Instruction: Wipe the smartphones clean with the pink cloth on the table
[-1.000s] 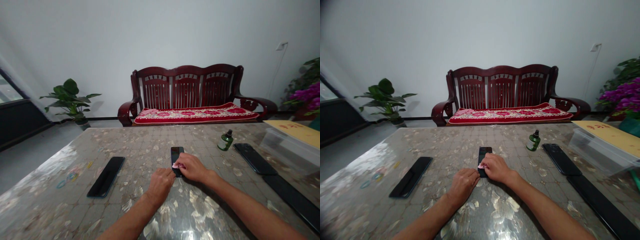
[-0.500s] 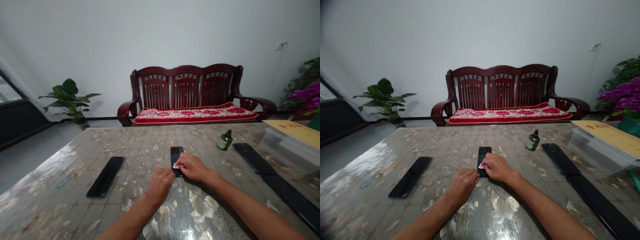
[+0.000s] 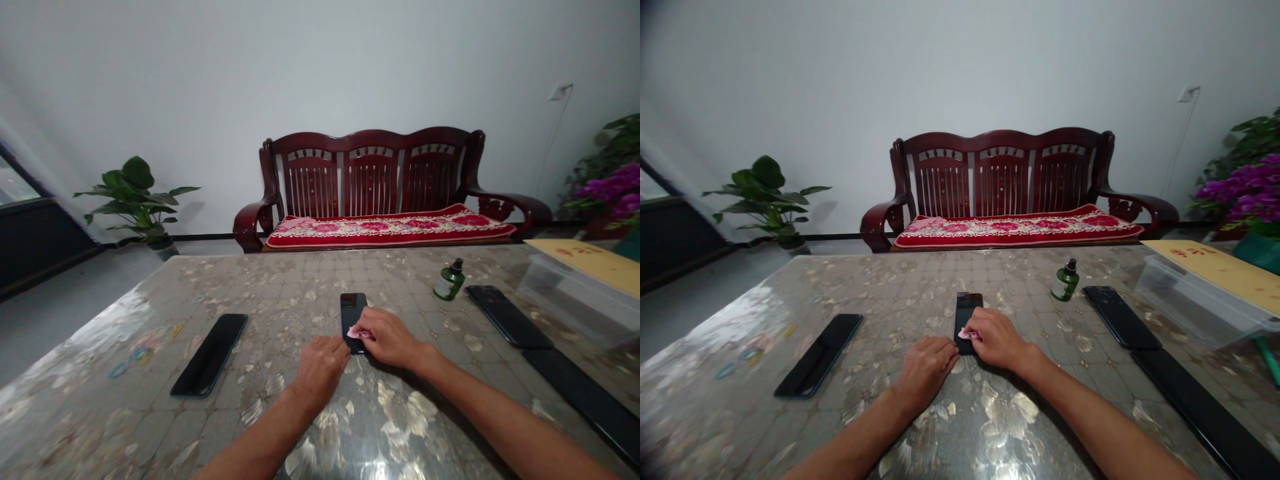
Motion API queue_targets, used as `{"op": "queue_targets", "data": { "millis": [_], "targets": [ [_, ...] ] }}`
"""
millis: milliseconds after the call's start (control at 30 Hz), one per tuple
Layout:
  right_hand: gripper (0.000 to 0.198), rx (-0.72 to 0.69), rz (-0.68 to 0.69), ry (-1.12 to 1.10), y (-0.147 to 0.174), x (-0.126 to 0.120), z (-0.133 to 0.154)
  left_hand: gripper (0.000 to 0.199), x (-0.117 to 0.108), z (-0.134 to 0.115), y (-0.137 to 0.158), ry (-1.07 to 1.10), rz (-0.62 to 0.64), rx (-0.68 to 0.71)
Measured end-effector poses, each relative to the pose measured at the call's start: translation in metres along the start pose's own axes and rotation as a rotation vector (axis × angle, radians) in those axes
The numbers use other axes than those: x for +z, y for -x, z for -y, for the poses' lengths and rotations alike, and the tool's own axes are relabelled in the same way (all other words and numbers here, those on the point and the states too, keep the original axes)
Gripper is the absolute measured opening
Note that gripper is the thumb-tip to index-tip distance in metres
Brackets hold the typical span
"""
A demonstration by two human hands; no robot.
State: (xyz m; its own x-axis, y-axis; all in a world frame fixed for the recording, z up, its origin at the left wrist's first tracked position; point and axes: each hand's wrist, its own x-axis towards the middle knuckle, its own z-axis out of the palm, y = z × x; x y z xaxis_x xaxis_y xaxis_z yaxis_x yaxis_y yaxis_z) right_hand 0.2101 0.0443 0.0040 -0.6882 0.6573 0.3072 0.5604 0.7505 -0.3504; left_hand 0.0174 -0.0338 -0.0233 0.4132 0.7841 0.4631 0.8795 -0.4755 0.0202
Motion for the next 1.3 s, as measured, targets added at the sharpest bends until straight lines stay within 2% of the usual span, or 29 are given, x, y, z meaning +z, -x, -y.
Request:
{"op": "queue_targets", "data": {
  "millis": [300,567,833,1133,1300],
  "targets": [
    [0.025,0.066,-0.099,0.085,-0.023,0.008,-0.022,0.009,0.0,-0.001,-0.001,0.009,0.024,-0.008],
    [0.023,-0.001,0.009,0.066,-0.02,0.004,-0.011,0.009,0.001,0.0,-0.001,0.02,0.019,-0.015],
    [0.027,0.11,-0.003,0.117,-0.043,0.005,-0.019,0.014,0.001,0.0,-0.001,0.025,0.018,-0.013],
    [0.027,-0.068,0.051,0.072,-0.025,0.003,-0.005,0.011,-0.001,-0.001,-0.001,0.018,0.029,-0.011],
    [0.03,-0.095,0.063,0.055,-0.021,0.0,-0.006,0.007,-0.001,-0.001,0.0,0.031,0.043,-0.025]
  ]
}}
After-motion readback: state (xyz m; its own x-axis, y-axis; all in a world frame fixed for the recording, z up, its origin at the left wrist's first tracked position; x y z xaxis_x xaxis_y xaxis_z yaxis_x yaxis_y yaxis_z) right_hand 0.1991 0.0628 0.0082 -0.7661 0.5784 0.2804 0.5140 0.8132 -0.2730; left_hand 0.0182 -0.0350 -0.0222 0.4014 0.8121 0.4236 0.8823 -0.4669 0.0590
